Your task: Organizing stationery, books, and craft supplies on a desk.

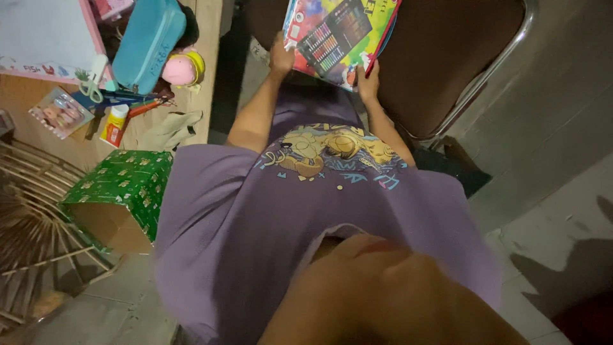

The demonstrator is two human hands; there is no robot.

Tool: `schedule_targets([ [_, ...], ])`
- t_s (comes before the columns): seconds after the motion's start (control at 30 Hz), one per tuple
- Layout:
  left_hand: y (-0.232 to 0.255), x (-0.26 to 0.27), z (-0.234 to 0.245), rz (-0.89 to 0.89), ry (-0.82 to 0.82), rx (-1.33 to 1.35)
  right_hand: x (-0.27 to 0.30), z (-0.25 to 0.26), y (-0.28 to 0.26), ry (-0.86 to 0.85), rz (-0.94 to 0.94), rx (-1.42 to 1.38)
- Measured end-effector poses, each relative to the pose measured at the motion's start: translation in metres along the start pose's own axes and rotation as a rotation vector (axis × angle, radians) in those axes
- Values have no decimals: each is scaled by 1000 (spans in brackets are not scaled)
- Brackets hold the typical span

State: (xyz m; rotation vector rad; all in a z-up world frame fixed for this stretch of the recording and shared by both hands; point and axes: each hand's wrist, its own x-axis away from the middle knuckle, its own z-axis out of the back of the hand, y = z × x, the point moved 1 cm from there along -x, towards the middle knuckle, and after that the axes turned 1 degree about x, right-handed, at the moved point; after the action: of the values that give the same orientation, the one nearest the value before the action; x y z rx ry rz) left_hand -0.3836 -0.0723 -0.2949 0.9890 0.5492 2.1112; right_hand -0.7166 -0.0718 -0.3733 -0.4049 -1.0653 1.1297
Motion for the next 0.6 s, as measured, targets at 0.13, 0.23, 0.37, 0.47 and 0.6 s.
schedule_targets([
  [0.13, 17, 16, -2, -182, 289, -239, 4, 12, -40, 23, -106, 54],
  [0.23, 14, 34, -9, -12, 151, -110, 10, 20, -73, -61, -56, -55],
  [0.37, 46, 80, 13, -500, 314, 143, 39, 31, -177, -82, 323, -16],
  [0.47, 98, 120, 84, -469, 123, 297, 73, 27, -272, -189, 261, -121],
  [0.6, 132, 150, 173, -597, 188, 353, 114, 4, -362, -245, 599, -65],
])
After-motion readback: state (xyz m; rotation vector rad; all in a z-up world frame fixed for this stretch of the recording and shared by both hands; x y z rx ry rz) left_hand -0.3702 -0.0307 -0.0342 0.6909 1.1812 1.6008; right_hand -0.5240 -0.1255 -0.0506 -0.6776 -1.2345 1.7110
